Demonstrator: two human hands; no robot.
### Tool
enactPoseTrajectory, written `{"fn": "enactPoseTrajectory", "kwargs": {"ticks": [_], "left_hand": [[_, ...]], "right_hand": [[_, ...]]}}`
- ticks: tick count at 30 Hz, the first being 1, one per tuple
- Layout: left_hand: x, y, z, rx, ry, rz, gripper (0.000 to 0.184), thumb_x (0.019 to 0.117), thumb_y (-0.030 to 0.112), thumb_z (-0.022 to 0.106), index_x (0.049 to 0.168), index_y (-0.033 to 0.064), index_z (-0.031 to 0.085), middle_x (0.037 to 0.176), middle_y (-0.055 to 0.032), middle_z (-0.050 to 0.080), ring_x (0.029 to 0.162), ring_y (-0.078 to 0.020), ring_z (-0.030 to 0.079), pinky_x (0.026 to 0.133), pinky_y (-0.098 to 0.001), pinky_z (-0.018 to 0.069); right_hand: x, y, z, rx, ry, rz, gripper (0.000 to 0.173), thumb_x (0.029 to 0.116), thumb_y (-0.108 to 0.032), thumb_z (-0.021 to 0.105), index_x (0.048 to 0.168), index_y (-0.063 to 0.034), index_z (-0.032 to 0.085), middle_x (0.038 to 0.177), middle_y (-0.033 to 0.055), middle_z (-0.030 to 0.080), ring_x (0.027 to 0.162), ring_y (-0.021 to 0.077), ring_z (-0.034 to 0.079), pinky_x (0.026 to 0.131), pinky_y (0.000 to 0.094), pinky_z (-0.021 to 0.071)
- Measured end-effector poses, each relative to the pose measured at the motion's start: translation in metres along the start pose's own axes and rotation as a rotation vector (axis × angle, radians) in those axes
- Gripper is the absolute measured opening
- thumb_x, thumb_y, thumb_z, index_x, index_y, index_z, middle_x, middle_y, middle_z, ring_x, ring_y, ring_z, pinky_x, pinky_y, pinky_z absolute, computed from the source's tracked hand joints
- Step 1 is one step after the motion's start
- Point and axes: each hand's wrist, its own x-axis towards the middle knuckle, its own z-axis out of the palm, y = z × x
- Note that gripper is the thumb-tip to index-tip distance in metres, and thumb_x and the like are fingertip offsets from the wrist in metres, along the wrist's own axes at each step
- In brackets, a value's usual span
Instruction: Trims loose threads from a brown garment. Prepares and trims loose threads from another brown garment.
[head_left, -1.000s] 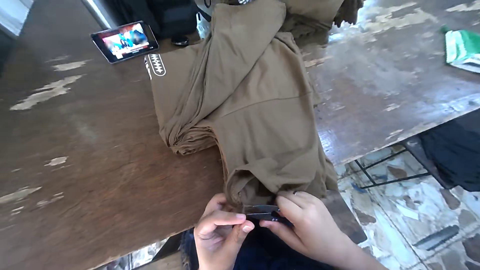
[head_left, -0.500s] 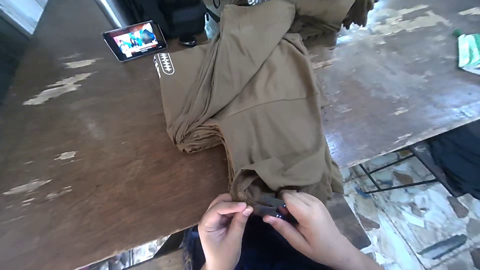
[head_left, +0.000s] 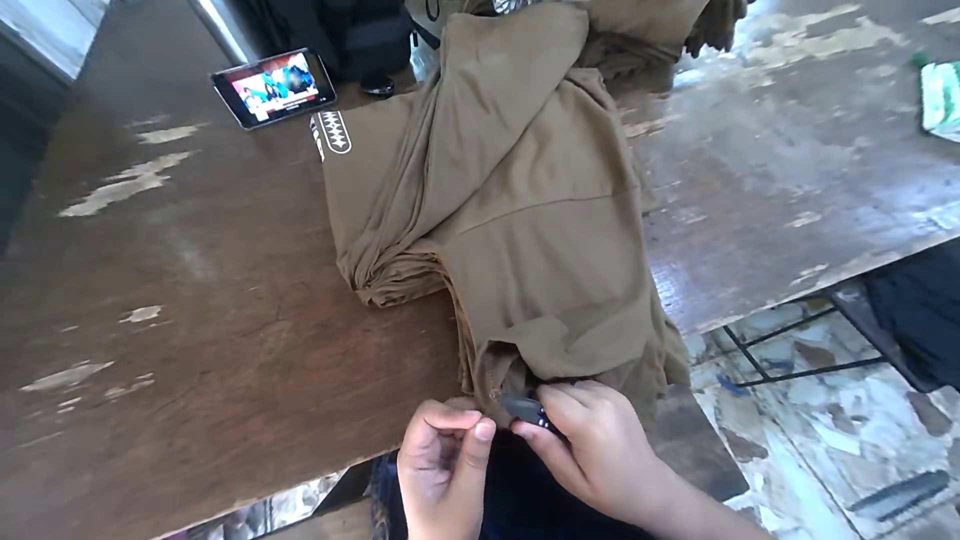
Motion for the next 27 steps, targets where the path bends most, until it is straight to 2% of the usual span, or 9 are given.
{"fn": "enactPoseTrajectory", "kwargs": {"ticks": [3,9,15,17,19,21,23,24,27], "left_hand": [[0.007,-0.004,-0.005,-0.092,-0.028,-0.061,0.028,0.0982,0.015,0.068,0.126,0.0145,0.068,0.106,0.0012,0.076,0.093,-0.0053,0.071,0.085,-0.0236,0.0590],[0.014,0.001,-0.007,-0.317,0.045,-0.266,0.013,0.1001,0.020,0.065,0.101,0.0105,0.073,0.095,-0.0043,0.074,0.088,-0.0100,0.072,0.084,-0.0281,0.0602],[0.004,0.004,-0.018,-0.381,-0.125,-0.182,0.015,0.1001,0.024,0.065,0.106,0.0158,0.075,0.107,0.0000,0.074,0.103,-0.0095,0.069,0.097,-0.0291,0.0548],[0.001,0.006,-0.026,-0.237,-0.210,-0.126,0.016,0.1001,0.025,0.065,0.110,0.0185,0.076,0.123,0.0025,0.071,0.116,-0.0099,0.065,0.102,-0.0300,0.0521],[-0.001,0.011,-0.033,0.189,-0.207,-0.023,0.011,0.1003,0.024,0.066,0.107,0.0205,0.075,0.143,0.0019,0.061,0.131,-0.0129,0.058,0.108,-0.0303,0.0509],[-0.004,0.020,-0.043,0.677,-0.242,0.098,0.008,0.0995,0.026,0.067,0.099,0.0192,0.072,0.139,-0.0022,0.060,0.128,-0.0123,0.058,0.104,-0.0268,0.0535],[-0.007,0.046,-0.050,0.905,-0.467,0.050,0.014,0.0987,0.020,0.066,0.090,0.0116,0.072,0.106,-0.0035,0.070,0.104,-0.0099,0.065,0.092,-0.0233,0.0541],[-0.008,0.062,-0.051,0.938,-0.684,-0.064,0.016,0.0985,0.016,0.064,0.090,0.0078,0.075,0.100,-0.0060,0.074,0.098,-0.0153,0.069,0.089,-0.0297,0.0556],[-0.006,0.078,-0.044,0.915,-1.161,-0.330,0.024,0.1013,0.018,0.061,0.110,0.0030,0.077,0.115,-0.0152,0.074,0.106,-0.0344,0.071,0.090,-0.0541,0.0557]], "right_hand": [[-0.004,0.004,-0.003,0.094,-0.018,0.027,0.052,0.1103,-0.046,0.036,0.077,-0.0103,0.055,0.058,0.0013,0.048,0.052,0.0120,0.050,0.047,0.0274,0.0389],[-0.013,0.024,-0.018,0.612,0.009,0.181,0.046,0.1094,-0.048,0.041,0.091,-0.0075,0.053,0.073,-0.0013,0.051,0.066,-0.0005,0.051,0.059,0.0155,0.0434],[-0.016,0.039,-0.030,0.909,0.072,0.200,0.034,0.1098,-0.043,0.044,0.104,-0.0137,0.061,0.098,-0.0032,0.070,0.081,0.0003,0.065,0.070,0.0158,0.0532],[-0.018,0.041,-0.031,0.883,0.088,0.186,0.033,0.1096,-0.042,0.045,0.106,-0.0136,0.061,0.105,-0.0007,0.071,0.083,0.0027,0.067,0.072,0.0181,0.0553],[-0.019,0.044,-0.034,0.846,0.097,0.185,0.033,0.1095,-0.042,0.045,0.106,-0.0136,0.061,0.110,0.0008,0.071,0.085,0.0043,0.068,0.073,0.0196,0.0565],[-0.021,0.047,-0.036,0.817,0.094,0.187,0.033,0.1095,-0.042,0.045,0.106,-0.0125,0.061,0.113,0.0036,0.072,0.091,0.0086,0.071,0.078,0.0235,0.0583],[-0.023,0.049,-0.036,0.774,0.070,0.178,0.036,0.1097,-0.042,0.045,0.104,-0.0098,0.060,0.116,0.0074,0.073,0.101,0.0127,0.071,0.087,0.0282,0.0585],[-0.024,0.050,-0.036,0.744,0.056,0.173,0.037,0.1098,-0.041,0.044,0.103,-0.0080,0.059,0.116,0.0085,0.073,0.103,0.0125,0.071,0.089,0.0285,0.0577],[-0.023,0.050,-0.037,0.653,-0.004,0.160,0.043,0.1091,-0.041,0.045,0.100,-0.0022,0.060,0.108,0.0100,0.072,0.096,0.0070,0.067,0.085,0.0233,0.0542]]}}
